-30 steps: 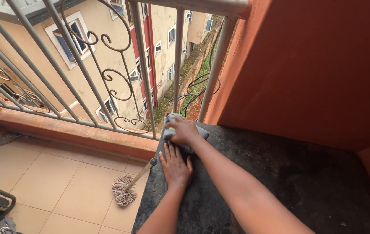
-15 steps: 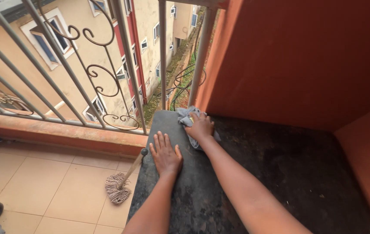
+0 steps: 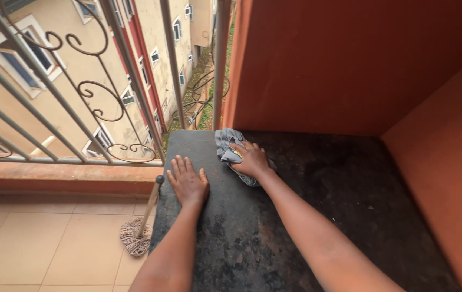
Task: Wiping a black table surface with a rolled-up grey cloth on a balcony.
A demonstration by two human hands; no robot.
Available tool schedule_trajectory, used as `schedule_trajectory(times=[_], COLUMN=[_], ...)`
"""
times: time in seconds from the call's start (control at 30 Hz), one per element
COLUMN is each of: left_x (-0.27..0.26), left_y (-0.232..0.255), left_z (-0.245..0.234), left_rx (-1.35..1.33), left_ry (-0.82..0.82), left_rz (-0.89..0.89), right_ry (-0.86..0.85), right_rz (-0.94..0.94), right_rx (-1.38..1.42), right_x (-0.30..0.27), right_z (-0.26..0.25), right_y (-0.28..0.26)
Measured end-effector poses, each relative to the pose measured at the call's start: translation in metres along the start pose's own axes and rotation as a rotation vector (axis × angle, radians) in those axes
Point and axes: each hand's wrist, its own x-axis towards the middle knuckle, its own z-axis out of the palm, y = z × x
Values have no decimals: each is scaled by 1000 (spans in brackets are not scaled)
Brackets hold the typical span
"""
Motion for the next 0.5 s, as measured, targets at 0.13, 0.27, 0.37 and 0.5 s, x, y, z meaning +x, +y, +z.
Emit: schedule_trajectory(times=[0.13, 0.27, 0.37, 0.5], left_x=[-1, -2, -3, -7], left_y=[-3, -7, -6, -4], left_z=[9, 17, 15, 12], left_rx=[13, -31, -91, -185], left_ry=[27, 41, 83, 189], left_rz=[23, 61, 101, 132], right_ry=[17, -64, -54, -154], right_rz=[313, 194, 100, 445], right_rx=[-76, -120, -72, -122], right_x=[-15, -35, -49, -54], right_z=[-3, -13, -11, -10], right_y=[-12, -21, -9, -21])
